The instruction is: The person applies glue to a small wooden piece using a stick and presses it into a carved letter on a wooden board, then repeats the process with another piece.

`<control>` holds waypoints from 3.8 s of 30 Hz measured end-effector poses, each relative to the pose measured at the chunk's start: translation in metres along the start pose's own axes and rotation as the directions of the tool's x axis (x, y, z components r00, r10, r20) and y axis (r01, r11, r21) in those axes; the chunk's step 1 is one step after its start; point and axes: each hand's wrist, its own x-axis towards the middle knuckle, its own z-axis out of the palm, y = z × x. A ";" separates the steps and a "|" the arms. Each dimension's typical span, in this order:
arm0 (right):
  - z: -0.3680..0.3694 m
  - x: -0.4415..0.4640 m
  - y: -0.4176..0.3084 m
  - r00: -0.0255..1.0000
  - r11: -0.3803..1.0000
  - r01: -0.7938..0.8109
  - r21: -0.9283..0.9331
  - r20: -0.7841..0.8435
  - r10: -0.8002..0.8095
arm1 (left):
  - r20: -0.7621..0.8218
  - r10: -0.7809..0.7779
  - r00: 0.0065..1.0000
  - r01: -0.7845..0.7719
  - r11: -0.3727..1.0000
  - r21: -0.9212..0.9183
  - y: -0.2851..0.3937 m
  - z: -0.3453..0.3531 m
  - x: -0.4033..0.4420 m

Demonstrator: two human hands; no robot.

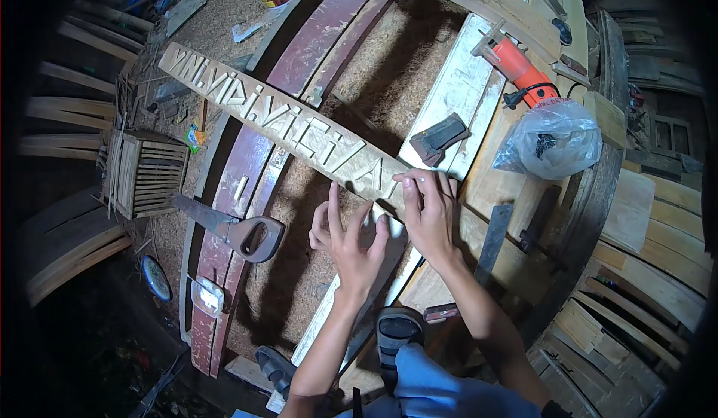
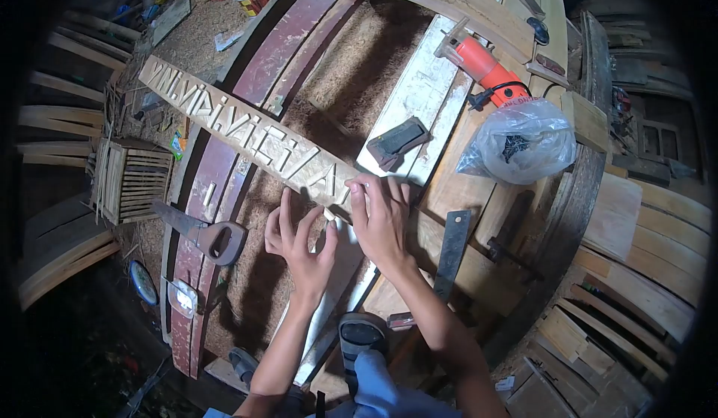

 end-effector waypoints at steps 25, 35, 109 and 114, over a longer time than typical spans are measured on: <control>-0.034 -0.026 -0.016 0.996 0.999 -0.023 -0.039 -0.091 0.019 | -0.046 -0.033 0.998 0.022 0.973 -0.230 0.015 -0.025 0.003; -0.047 -0.043 -0.054 0.995 0.996 0.093 -0.010 -0.021 -0.093 | 0.066 -0.194 0.979 0.199 0.826 -0.528 -0.003 -0.054 -0.019; 0.283 -0.181 -0.323 0.895 0.869 -0.274 0.411 0.440 0.075 | -0.025 -0.835 0.550 0.134 0.118 -0.984 -0.301 -0.281 -0.140; 0.253 -0.174 -0.347 0.892 0.852 -0.269 0.448 0.449 0.045 | 0.010 -0.808 0.589 0.117 0.073 -0.990 -0.293 -0.295 -0.136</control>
